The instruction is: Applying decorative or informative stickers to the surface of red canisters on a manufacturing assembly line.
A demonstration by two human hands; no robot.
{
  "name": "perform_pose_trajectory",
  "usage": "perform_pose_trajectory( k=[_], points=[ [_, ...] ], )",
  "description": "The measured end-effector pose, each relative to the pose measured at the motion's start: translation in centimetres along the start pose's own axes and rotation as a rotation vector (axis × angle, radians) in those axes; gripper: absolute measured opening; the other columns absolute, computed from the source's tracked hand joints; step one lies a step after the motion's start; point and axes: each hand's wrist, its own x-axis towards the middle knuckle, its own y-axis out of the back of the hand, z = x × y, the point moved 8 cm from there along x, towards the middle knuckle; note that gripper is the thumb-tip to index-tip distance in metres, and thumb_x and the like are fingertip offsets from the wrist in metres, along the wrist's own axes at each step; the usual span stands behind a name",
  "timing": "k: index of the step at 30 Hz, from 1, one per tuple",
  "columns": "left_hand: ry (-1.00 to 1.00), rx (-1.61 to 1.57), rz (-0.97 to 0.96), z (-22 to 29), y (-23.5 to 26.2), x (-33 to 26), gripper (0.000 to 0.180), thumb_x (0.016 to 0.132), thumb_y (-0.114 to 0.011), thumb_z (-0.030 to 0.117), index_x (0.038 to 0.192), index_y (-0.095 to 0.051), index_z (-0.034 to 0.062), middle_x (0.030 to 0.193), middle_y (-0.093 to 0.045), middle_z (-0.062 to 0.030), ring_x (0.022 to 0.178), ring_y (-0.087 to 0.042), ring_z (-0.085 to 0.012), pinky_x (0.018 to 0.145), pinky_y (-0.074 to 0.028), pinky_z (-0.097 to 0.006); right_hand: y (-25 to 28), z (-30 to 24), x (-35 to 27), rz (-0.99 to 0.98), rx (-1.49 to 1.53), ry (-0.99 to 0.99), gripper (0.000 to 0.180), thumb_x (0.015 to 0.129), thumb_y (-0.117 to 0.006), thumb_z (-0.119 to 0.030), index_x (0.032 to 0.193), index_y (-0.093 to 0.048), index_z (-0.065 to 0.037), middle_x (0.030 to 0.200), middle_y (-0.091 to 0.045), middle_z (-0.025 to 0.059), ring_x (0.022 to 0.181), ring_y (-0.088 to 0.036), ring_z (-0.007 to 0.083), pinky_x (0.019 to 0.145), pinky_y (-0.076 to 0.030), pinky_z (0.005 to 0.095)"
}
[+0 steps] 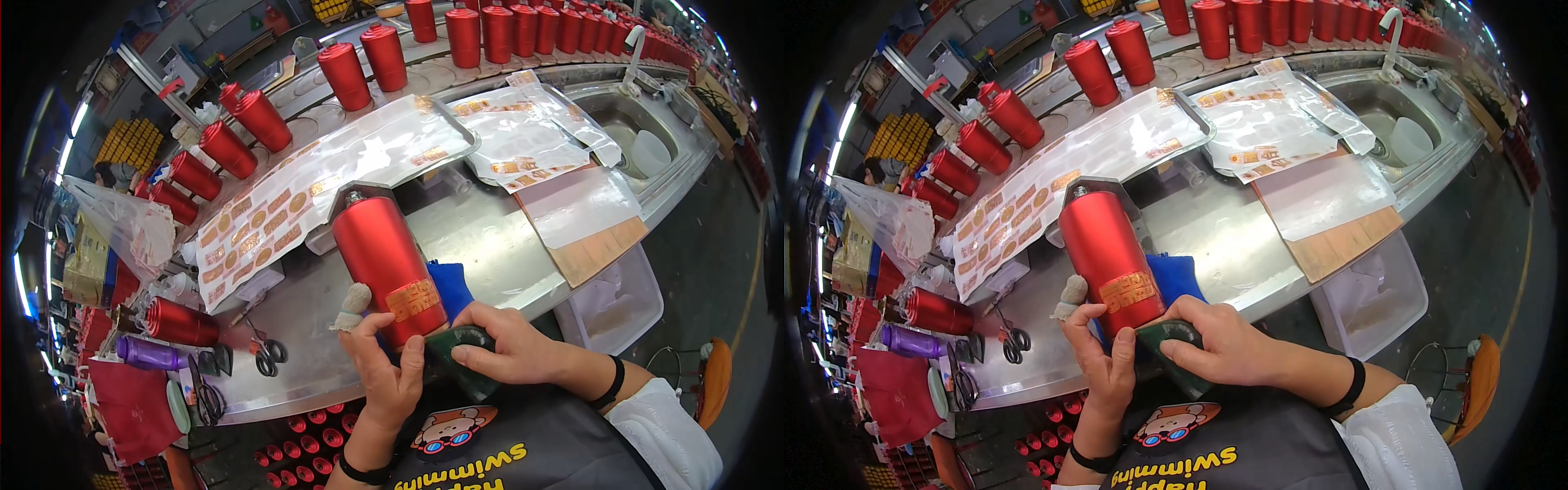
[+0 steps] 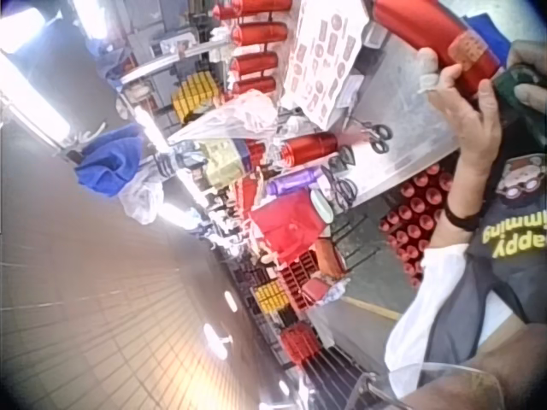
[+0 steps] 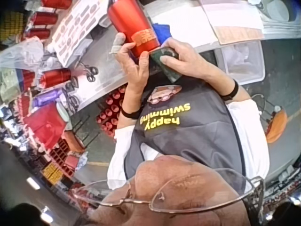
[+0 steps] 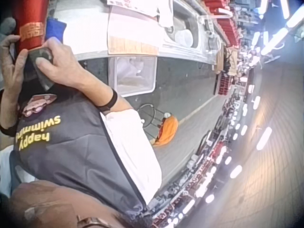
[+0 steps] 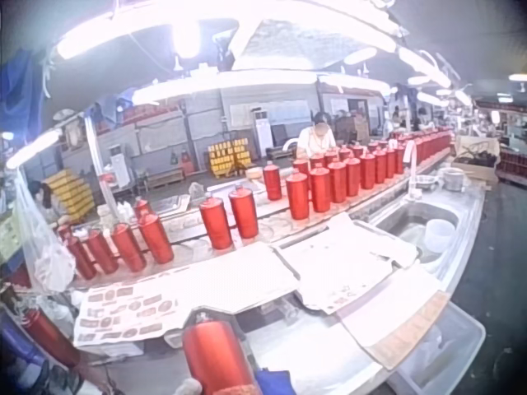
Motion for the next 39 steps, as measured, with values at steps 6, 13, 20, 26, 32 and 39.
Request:
perform_pose_trajectory(
  k=[6, 13, 20, 26, 32, 39],
  points=[
    [0.114, -0.129, 0.078, -1.6, 1.3, -2.9, 0.029, 0.087, -0.058, 0.010, 0.113, -0.047, 0.0028, 0.123, -0.046, -0.0193, 0.114, -0.042, -0.0316, 0.106, -0.026, -0.043, 0.8, 0.4, -0.2, 0.026, -0.058, -0.024, 0.027, 0.087, -0.063, -0.020, 0.104, -0.055, -0.001, 0.084, -0.064, 0.0162, 0.078, -0.066, 0.0267, 0.069, -0.050, 0.0352],
    [-0.447, 0.379, 0.096, 3.0, 1.4, -3.8, 0.016, 0.078, -0.063, 0.011, 0.092, -0.060, 0.0168, 0.086, -0.059, -0.0035, 0.095, -0.051, -0.0254, 0.088, -0.040, -0.046, 1.4, 0.8, -0.3, 0.044, -0.015, -0.036, 0.027, 0.086, -0.064, -0.020, 0.103, -0.055, -0.001, 0.082, -0.063, 0.0150, 0.075, -0.064, 0.0258, 0.066, -0.049, 0.0351],
    [-0.545, 0.368, -0.072, 3.9, 0.1, -2.8, 0.018, 0.079, -0.061, 0.005, 0.095, -0.056, 0.0117, 0.100, -0.057, -0.0115, 0.097, -0.050, -0.0292, 0.089, -0.040, -0.048, 1.7, 0.8, -0.5, 0.059, 0.029, -0.024, 0.027, 0.086, -0.064, -0.019, 0.103, -0.055, -0.001, 0.081, -0.062, 0.0147, 0.072, -0.063, 0.0247, 0.065, -0.048, 0.0344],
    [-0.136, 0.058, 0.011, 0.9, 1.0, -2.2, 0.025, 0.087, -0.057, 0.007, 0.109, -0.048, 0.0039, 0.115, -0.051, -0.0161, 0.112, -0.043, -0.0286, 0.101, -0.030, -0.042, 0.9, 0.5, -0.5, -0.036, -0.005, -0.017, 0.027, 0.086, -0.064, -0.019, 0.103, -0.054, -0.001, 0.079, -0.062, 0.0160, 0.072, -0.063, 0.0266, 0.065, -0.048, 0.0352],
    [-0.034, -0.033, 0.095, 0.2, 0.6, -1.4, 0.025, 0.086, -0.062, 0.012, 0.106, -0.051, 0.0037, 0.119, -0.053, -0.0203, 0.110, -0.045, -0.0311, 0.097, -0.030, -0.041, 0.3, 0.2, -0.1, -0.040, -0.009, -0.017, 0.028, 0.085, -0.064, -0.020, 0.103, -0.053, -0.001, 0.078, -0.061, 0.0172, 0.071, -0.063, 0.0291, 0.064, -0.048, 0.0365],
    [0.005, -0.025, 0.060, 0.1, 0.4, -1.1, 0.026, 0.088, -0.060, 0.014, 0.109, -0.049, 0.0029, 0.122, -0.047, -0.0193, 0.117, -0.042, -0.0313, 0.103, -0.027, -0.042, 0.2, 0.4, -0.1, -0.047, 0.005, -0.030, 0.028, 0.086, -0.065, -0.021, 0.103, -0.055, -0.002, 0.079, -0.062, 0.0110, 0.072, -0.061, 0.0191, 0.065, -0.047, 0.0320]
  ],
)
